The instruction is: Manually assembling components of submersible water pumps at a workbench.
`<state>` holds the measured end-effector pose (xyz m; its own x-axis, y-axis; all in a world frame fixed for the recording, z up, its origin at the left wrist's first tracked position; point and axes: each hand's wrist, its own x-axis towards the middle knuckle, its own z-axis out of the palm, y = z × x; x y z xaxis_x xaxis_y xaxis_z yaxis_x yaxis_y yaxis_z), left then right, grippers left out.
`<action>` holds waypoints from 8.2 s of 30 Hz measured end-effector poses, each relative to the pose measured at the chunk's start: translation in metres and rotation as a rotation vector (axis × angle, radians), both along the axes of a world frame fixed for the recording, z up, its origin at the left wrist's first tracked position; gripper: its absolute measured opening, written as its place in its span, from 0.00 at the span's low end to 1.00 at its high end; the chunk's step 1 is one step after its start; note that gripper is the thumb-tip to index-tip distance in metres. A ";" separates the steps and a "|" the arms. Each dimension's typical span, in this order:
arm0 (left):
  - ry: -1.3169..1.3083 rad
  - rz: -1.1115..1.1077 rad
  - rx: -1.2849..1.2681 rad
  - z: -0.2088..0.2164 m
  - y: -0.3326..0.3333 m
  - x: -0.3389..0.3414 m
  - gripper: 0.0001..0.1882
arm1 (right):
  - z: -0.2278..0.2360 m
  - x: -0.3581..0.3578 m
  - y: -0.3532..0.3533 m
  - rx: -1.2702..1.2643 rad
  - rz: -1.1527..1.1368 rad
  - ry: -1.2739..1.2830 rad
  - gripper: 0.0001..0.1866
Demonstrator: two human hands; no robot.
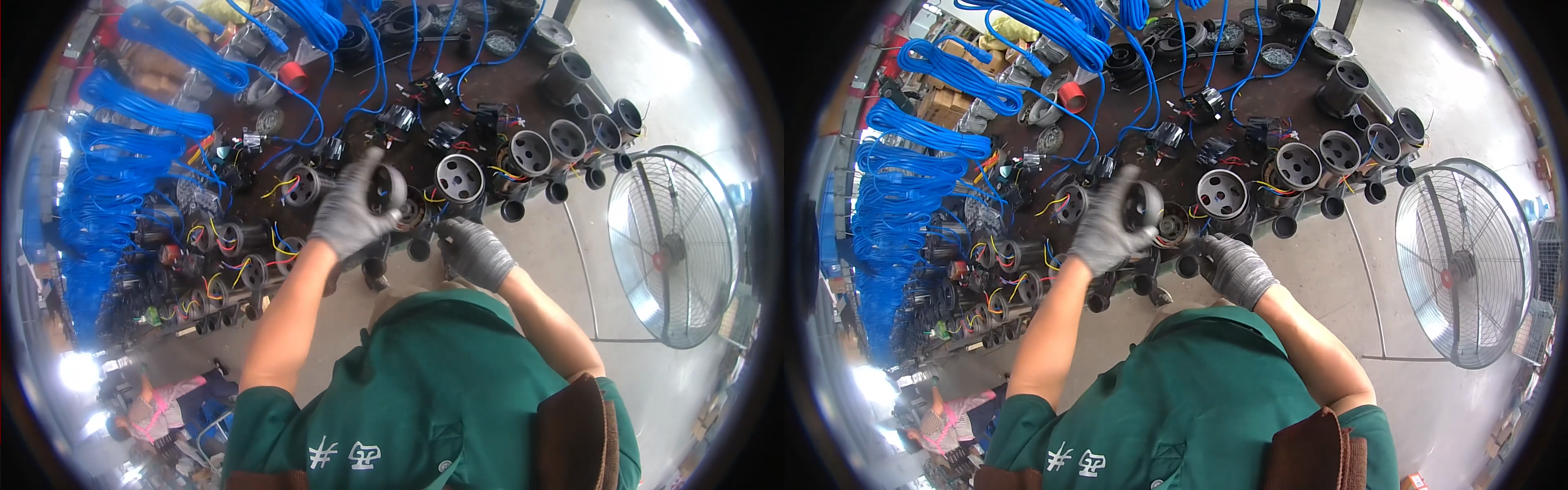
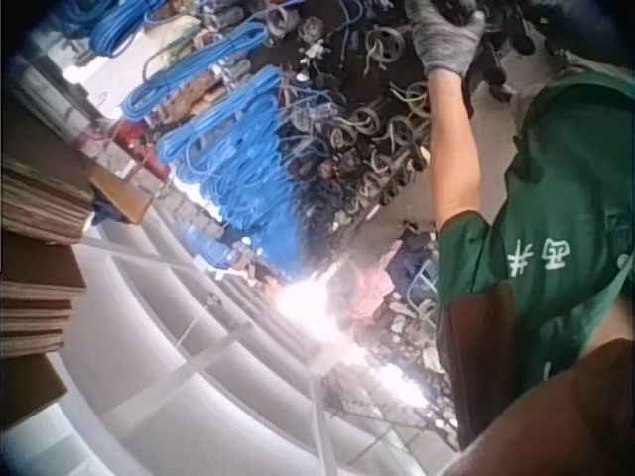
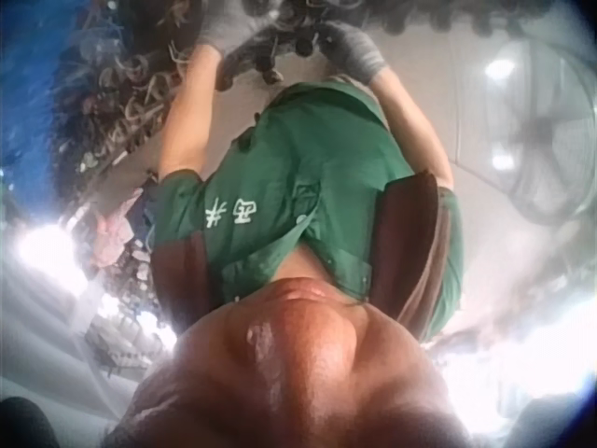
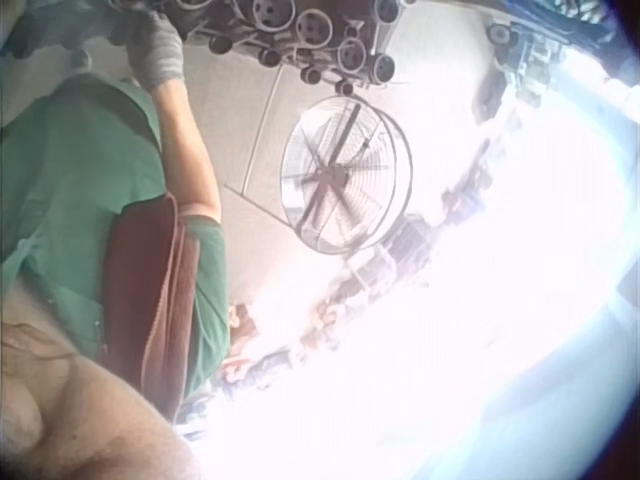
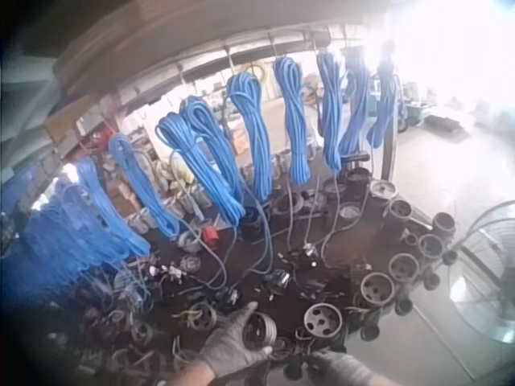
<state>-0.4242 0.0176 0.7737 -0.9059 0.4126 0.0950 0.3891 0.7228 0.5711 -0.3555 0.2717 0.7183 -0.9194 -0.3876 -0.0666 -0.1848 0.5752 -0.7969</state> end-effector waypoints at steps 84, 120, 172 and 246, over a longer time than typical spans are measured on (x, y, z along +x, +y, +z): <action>-0.311 0.330 0.494 -0.026 0.000 0.083 0.58 | -0.017 -0.110 -0.050 -0.298 0.570 -0.237 0.19; 0.056 0.246 -0.282 -0.019 0.019 0.037 0.25 | 0.011 -0.073 -0.043 -0.070 0.138 -0.149 0.14; 0.162 0.296 0.091 -0.009 0.005 0.055 0.34 | 0.052 -0.078 -0.035 0.151 0.344 0.141 0.42; -0.945 0.441 1.216 -0.038 0.079 0.000 0.37 | -0.020 -0.084 0.065 -0.604 0.040 -0.173 0.12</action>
<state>-0.4246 0.0970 0.7358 -0.8495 0.2160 -0.4813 -0.5274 -0.3650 0.7672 -0.4390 0.3369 0.6978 -0.8990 -0.4370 0.0282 -0.0359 0.0095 -0.9993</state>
